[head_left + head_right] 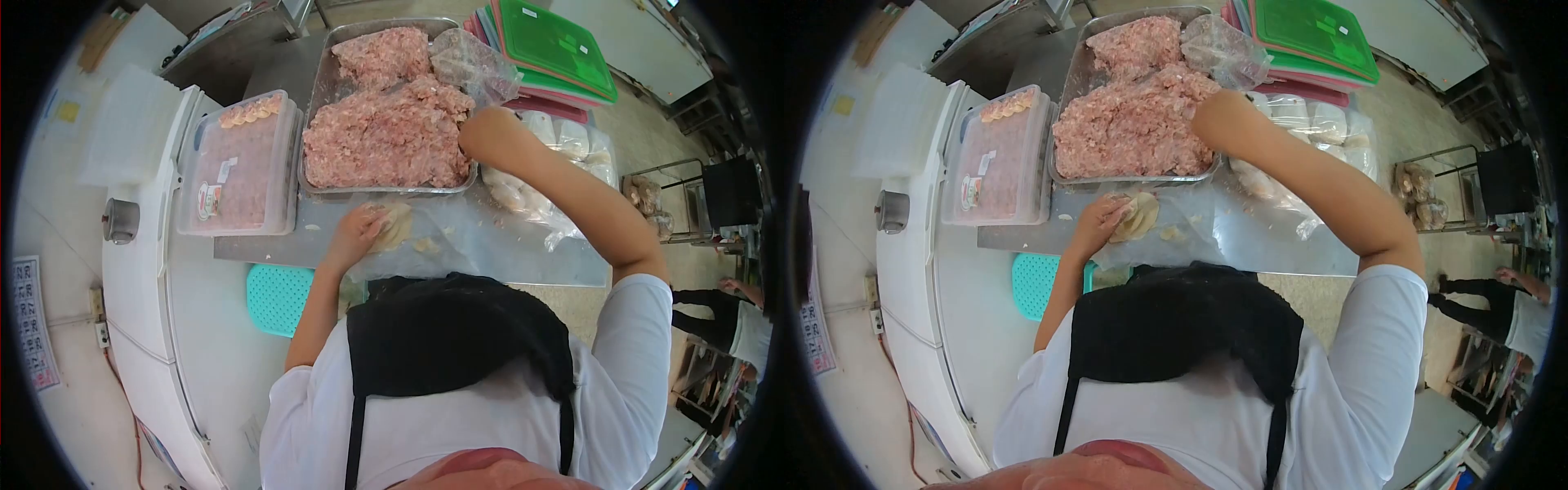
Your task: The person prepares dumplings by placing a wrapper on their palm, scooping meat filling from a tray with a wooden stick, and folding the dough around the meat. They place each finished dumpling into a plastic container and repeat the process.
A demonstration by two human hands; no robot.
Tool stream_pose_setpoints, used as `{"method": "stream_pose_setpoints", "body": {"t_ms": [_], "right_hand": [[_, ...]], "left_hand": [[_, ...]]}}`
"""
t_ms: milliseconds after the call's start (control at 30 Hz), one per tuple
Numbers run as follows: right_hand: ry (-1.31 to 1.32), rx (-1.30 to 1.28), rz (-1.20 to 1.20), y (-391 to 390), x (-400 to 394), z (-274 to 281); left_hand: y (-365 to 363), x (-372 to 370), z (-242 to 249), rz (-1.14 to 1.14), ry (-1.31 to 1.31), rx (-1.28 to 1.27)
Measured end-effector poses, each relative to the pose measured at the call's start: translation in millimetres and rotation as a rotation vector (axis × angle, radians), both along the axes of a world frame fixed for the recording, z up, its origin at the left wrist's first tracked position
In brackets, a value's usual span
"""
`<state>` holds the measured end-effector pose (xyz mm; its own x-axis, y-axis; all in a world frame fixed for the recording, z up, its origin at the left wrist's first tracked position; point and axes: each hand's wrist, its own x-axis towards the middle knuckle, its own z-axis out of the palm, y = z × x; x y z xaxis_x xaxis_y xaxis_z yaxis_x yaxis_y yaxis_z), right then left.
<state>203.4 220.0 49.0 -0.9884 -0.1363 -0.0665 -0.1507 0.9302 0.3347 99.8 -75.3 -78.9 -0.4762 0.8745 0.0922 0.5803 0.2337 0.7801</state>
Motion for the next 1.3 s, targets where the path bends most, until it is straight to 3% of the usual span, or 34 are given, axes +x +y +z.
{"method": "stream_pose_setpoints", "body": {"t_ms": [100,233,333,433,467,567,667,767,867,1033,1067,1167,1300], "right_hand": [[0.009,-0.141,0.029,2.5,17.0,-2.8],[-0.003,-0.147,-0.066,4.9,30.6,6.1],[-0.051,-0.252,-0.135,18.1,32.8,1.9],[-0.125,-0.375,-0.215,36.1,33.7,-12.4],[-0.143,-0.408,-0.241,41.0,34.7,-18.8],[-0.168,-0.541,-0.28,49.6,37.4,-20.9],[-0.194,-0.692,-0.306,55.0,48.1,-40.0],[-0.108,-0.859,-0.373,25.7,58.3,-70.9],[0.064,-0.676,-0.28,-0.1,59.1,-64.5],[0.256,-0.54,-0.161,5.5,48.3,-28.0],[0.297,-0.506,-0.12,13.5,41.8,-30.5],[0.369,-0.441,-0.039,41.5,29.6,-55.5],[0.293,-0.489,-0.08,48.4,44.2,-78.4]], "left_hand": [[8.2,4.6,15.5,0.02,-0.117,-0.02],[23.1,12.1,22.9,0.013,-0.391,-0.036],[34.4,28.0,-3.9,0.102,-0.98,0.049],[54.4,47.1,-2.3,-0.088,-0.376,0.041],[59.2,52.9,0.8,-0.057,-0.5,-0.001],[68.3,57.5,-3.8,-0.017,-0.544,-0.082],[74.0,61.3,-1.0,-0.042,-0.496,0.029],[76.6,57.1,-6.5,-0.086,-0.466,-0.11],[77.3,54.3,-6.2,-0.131,-0.165,-0.186],[74.8,46.1,7.4,-0.027,-0.314,-0.187],[73.3,44.0,11.3,-0.006,-0.361,-0.213],[71.2,36.1,10.7,-0.073,-0.098,-0.069],[70.3,35.7,21.2,-0.126,-0.216,0.001]]}}
